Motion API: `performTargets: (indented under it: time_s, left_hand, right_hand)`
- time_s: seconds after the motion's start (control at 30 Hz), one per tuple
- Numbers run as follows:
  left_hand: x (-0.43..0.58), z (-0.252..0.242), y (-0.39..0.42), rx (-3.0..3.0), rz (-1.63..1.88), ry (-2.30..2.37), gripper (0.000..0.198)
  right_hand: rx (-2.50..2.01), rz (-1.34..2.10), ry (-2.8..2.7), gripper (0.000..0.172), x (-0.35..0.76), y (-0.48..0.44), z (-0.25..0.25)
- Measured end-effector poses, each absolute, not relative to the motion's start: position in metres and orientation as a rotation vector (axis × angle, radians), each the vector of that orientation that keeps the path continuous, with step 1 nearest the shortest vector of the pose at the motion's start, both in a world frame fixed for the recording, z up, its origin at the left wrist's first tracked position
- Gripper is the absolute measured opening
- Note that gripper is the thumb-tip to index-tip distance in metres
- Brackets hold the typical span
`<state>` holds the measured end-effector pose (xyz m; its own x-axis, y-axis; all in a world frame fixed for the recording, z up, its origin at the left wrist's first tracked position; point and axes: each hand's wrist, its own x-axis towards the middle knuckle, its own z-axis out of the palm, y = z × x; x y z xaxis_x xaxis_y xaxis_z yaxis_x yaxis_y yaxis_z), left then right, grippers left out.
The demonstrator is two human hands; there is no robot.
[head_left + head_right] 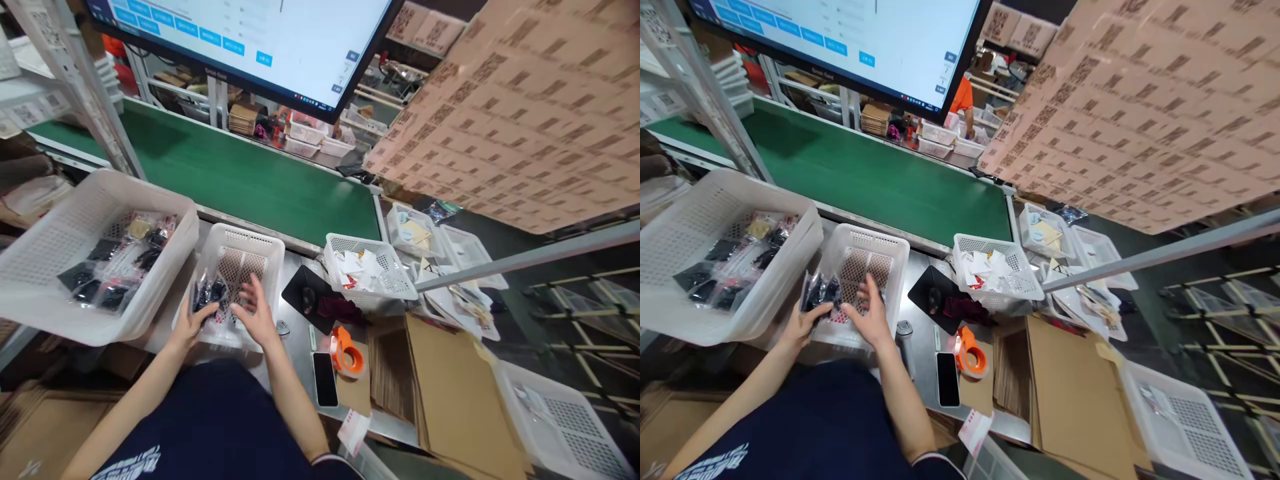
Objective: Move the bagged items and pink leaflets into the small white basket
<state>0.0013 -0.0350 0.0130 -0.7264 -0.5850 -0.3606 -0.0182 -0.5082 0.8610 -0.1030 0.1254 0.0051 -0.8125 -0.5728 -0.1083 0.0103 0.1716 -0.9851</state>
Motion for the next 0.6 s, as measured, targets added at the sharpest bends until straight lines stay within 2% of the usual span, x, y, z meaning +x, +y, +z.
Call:
performTargets:
  time_s: [0.13, 0.27, 0.33, 0.43, 0.5, 0.53, 0.6]
  left_hand:
    - [0.010, 0.018, -0.032, 0.770, -2.151, -1.664, 0.081]
    - [0.015, 0.016, -0.036, 0.755, -2.188, -1.769, 0.094]
    - [0.018, 0.011, -0.038, 0.762, -2.241, -1.778, 0.095]
    - [0.025, 0.003, -0.041, 0.859, -2.417, -1.595, 0.089]
    - [0.029, -0.001, -0.044, 0.949, -2.518, -1.368, 0.082]
    - [0.030, -0.002, -0.046, 0.989, -2.552, -1.267, 0.079]
    - [0.033, -0.002, -0.050, 1.010, -2.629, -1.123, 0.074]
  right_hand:
    - [-0.629, -1.595, 2.028, 0.096, -0.084, 0.108, 0.017]
    - [-0.660, -1.449, 2.096, 0.104, -0.083, 0.106, 0.022]
    - [-0.680, -1.428, 2.080, 0.098, -0.086, 0.107, 0.018]
    - [-0.679, -1.616, 2.010, 0.071, -0.095, 0.110, 0.006]
    - [-0.632, -1.727, 1.982, 0.060, -0.104, 0.113, -0.003]
    - [-0.598, -1.753, 1.989, 0.060, -0.110, 0.115, -0.007]
    - [-0.518, -1.766, 2.050, 0.071, -0.121, 0.119, -0.012]
